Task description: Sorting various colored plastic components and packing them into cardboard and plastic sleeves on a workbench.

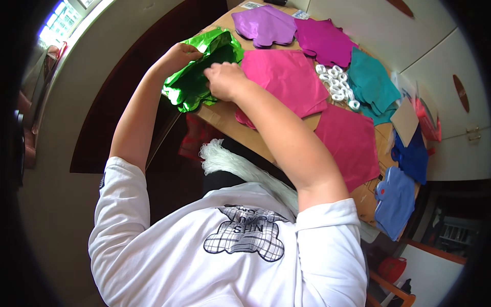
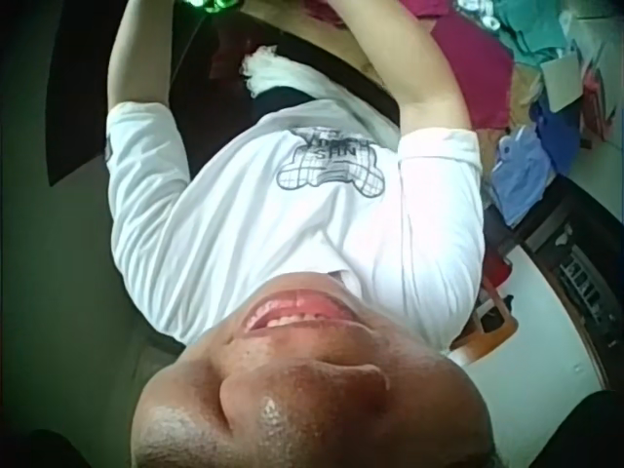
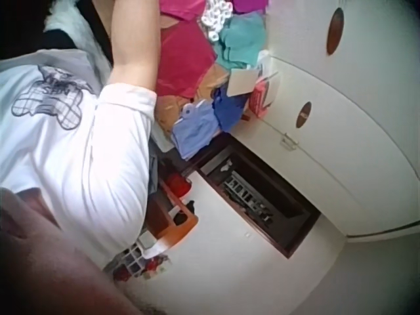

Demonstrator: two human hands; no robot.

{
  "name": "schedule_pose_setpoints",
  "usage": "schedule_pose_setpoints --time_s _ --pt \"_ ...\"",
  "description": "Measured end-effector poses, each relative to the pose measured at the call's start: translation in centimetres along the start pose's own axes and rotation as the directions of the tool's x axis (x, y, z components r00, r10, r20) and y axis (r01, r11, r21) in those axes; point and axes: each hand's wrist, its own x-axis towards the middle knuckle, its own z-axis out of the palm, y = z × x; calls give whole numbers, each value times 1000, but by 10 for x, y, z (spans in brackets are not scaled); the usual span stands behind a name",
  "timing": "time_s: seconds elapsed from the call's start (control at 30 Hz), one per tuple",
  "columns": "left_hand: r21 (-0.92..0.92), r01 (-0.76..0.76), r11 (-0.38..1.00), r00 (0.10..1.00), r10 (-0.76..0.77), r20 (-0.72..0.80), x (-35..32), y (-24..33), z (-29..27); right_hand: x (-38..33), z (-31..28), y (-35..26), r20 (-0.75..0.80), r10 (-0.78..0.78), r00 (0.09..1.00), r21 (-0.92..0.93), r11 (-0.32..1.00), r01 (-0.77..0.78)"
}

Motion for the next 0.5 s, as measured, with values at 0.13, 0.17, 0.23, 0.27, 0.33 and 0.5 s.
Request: schedule_pose_setpoints --time_s 0.13,0.17,0.23,0.27,0.33,0.5 --pt "-555 -97 826 981 -15 -193 -4 -12 -40 12 7 -15 197 99 975 -168 984 -66" --pt "-650 -218 728 935 -34 -352 -6 -7 -56 12 6 -18 218 120 969 -185 979 -79" --pt "-628 -434 646 806 -33 -591 -11 16 -87 14 7 -17 193 126 973 -185 979 -90" --pt "-541 -502 675 738 8 -675 -21 33 -99 15 4 -15 205 118 972 -136 986 -91" --pt "-167 -509 844 637 239 -733 -37 75 -87 14 -7 -2 224 120 967 -51 993 -111" --pt "537 -608 585 409 810 -419 -72 123 9 -37 -75 44 85 567 819 996 -79 -49"
